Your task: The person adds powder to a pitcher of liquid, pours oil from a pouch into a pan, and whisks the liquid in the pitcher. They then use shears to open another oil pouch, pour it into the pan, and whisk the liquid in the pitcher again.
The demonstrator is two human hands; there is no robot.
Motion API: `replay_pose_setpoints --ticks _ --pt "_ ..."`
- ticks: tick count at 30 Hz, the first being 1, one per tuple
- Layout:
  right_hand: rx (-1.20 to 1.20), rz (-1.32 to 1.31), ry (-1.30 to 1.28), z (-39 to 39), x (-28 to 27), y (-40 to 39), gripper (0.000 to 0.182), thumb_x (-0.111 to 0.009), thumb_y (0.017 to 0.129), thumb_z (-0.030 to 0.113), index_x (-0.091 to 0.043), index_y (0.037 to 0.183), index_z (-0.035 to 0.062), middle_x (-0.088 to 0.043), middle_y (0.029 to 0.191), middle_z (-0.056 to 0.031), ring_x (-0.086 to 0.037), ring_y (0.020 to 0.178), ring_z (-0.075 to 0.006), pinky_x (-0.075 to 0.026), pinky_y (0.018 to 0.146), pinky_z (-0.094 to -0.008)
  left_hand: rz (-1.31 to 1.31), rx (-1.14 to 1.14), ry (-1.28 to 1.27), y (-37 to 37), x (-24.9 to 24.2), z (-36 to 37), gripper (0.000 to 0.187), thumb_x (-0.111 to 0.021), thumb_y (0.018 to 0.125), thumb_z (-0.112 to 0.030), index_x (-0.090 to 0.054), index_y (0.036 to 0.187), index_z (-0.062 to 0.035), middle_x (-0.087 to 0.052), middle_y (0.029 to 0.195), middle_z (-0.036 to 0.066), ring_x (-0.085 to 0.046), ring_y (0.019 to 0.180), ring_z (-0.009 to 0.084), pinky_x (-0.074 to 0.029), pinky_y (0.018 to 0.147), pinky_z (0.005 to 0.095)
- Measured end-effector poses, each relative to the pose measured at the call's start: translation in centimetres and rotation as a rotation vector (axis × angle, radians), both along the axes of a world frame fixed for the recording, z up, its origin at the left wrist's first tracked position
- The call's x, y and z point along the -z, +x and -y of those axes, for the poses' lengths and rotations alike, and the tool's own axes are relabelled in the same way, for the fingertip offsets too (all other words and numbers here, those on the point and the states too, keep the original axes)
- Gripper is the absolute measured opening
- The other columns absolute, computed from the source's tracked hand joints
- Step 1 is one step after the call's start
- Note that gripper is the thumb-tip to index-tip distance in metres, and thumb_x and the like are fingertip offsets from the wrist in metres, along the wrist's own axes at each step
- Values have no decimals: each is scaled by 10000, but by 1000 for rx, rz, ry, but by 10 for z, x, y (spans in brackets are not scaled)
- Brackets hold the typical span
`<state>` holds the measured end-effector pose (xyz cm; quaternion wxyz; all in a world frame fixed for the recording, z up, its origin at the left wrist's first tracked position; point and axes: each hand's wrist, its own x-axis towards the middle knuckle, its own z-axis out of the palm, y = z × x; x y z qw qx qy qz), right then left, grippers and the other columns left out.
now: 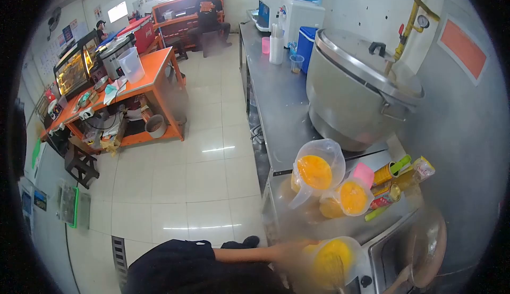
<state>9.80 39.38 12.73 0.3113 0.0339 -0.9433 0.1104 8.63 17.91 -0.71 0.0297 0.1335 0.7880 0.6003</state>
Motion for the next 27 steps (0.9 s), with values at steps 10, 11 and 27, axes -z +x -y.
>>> replay_pose_setpoints --ticks 10,11,27 --pt "-5 -1 12 10 9 6 105 -538 842 179 -473 901 122 -518 888 -75 -513 791 -158 -454 694 -295 -152 -67 48 8 -7 0 743 -725 661 -198 -308 1273 -136 -608 883 169 -599 787 352 -469 683 391" --pt "-21 11 31 19 15 12 107 -540 842 180 -475 904 122 -521 892 -75 -516 795 -158 -456 696 -296 -127 -57 107 12 -17 4 743 -728 659 -202 -312 1270 -134 -610 869 166 -599 790 351 -469 682 390" --pt "75 -26 -42 -7 -12 0 82 -514 850 174 -461 879 118 -487 839 -61 -481 736 -151 -427 648 -284 -144 -50 47 8 6 1 697 -691 694 -211 -305 1271 -145 -609 872 158 -613 769 326 -476 675 385"
